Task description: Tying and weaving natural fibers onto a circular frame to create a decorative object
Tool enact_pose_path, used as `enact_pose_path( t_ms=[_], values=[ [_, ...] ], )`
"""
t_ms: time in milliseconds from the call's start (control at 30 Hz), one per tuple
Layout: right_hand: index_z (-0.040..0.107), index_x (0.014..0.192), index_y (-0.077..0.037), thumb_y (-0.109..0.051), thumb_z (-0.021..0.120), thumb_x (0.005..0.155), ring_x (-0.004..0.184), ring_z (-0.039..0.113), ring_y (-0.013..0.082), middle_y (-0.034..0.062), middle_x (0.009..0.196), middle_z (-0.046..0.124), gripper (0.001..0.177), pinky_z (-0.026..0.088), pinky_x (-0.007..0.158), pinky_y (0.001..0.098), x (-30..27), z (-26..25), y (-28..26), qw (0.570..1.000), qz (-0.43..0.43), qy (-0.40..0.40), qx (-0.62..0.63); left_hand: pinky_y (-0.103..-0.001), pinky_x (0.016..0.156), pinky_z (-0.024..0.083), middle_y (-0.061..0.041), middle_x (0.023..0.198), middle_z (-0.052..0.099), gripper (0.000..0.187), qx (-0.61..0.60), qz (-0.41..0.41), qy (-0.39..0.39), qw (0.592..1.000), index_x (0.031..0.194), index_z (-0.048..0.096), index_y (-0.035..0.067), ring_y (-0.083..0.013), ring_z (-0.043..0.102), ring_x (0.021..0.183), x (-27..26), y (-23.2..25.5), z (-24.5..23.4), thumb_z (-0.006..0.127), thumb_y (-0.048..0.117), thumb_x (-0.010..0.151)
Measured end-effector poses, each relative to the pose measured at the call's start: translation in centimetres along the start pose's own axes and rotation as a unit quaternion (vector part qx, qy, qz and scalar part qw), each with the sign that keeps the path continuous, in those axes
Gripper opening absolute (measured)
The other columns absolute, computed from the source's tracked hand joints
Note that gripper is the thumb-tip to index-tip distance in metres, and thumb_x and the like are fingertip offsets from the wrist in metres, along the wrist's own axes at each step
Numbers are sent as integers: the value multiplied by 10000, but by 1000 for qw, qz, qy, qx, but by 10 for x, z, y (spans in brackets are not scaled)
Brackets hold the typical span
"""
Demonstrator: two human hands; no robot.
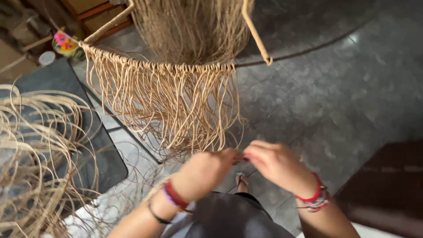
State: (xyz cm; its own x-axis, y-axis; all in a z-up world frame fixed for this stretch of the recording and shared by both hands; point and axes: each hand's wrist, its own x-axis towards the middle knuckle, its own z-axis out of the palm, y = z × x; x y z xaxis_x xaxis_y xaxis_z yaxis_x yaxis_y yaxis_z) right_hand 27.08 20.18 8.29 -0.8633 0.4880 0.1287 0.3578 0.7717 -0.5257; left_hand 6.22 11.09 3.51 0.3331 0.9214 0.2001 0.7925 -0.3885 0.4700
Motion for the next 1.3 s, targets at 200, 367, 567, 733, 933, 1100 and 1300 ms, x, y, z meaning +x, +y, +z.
enact_pose_path(
  t_ms=[200, 367, 567, 733, 933, 1100, 1300],
  values=[
    [659, 911, -150, -177, 602, 972, 700, 708, 217, -30, 880, 723, 87, 475, 621, 391, 0, -43, 68, 998, -10, -15, -65, -443, 648, 523, -82, 883, 752, 191, -109, -160, 43, 980, 1055, 670, 125, -331, 704, 771, -15, -13, -30, 503, 213, 1028],
    [600, 850, -118, -118, 622, 979, 612, 614, 224, 29, 773, 575, 130, 424, 561, 392, 33, -49, 65, 987, -134, -84, -23, -469, 545, 522, -94, 843, 686, 335, -4, -147, 87, 985, 1105, 539, 74, -322, 707, 677, 52, 41, 13, 657, 368, 993],
    [685, 952, -126, -111, 549, 984, 720, 679, 147, -8, 848, 701, 140, 501, 688, 297, 50, -73, 117, 976, -103, -183, 59, -437, 452, 499, -5, 654, 662, 47, 41, -219, 112, 968, 1000, 591, 205, -254, 677, 530, 38, 37, -7, 579, 215, 955],
    [681, 911, -155, -121, 483, 996, 635, 652, 109, -33, 726, 687, 218, 503, 673, 261, 64, -79, 120, 970, -21, -237, 53, -499, 488, 457, -89, 641, 631, 253, 44, -292, 108, 949, 907, 510, 167, -358, 659, 590, 27, 29, -26, 549, 367, 1058],
    [661, 965, -166, -125, 496, 1000, 657, 663, 125, -55, 757, 688, 173, 498, 656, 300, 69, -79, 111, 980, -72, -187, -15, -488, 479, 463, -91, 637, 638, 165, 19, -258, 90, 962, 950, 548, 166, -354, 652, 545, 27, 14, -52, 556, 300, 1045],
    [612, 971, -135, -64, 466, 961, 790, 714, 236, 27, 886, 733, 163, 501, 708, 378, 70, -81, 105, 984, -70, -164, -3, -460, 532, 468, -78, 676, 677, 162, 0, -222, 95, 970, 975, 635, 165, -363, 645, 564, 31, 5, -80, 547, 282, 1042],
    [609, 946, -127, -99, 408, 993, 780, 689, 199, -1, 867, 727, 208, 505, 718, 326, 61, -92, 99, 975, -52, -205, 64, -455, 531, 468, -93, 664, 674, 194, -55, -206, 63, 975, 972, 640, 161, -374, 629, 555, 31, 0, -98, 522, 293, 1052]
  ],
)
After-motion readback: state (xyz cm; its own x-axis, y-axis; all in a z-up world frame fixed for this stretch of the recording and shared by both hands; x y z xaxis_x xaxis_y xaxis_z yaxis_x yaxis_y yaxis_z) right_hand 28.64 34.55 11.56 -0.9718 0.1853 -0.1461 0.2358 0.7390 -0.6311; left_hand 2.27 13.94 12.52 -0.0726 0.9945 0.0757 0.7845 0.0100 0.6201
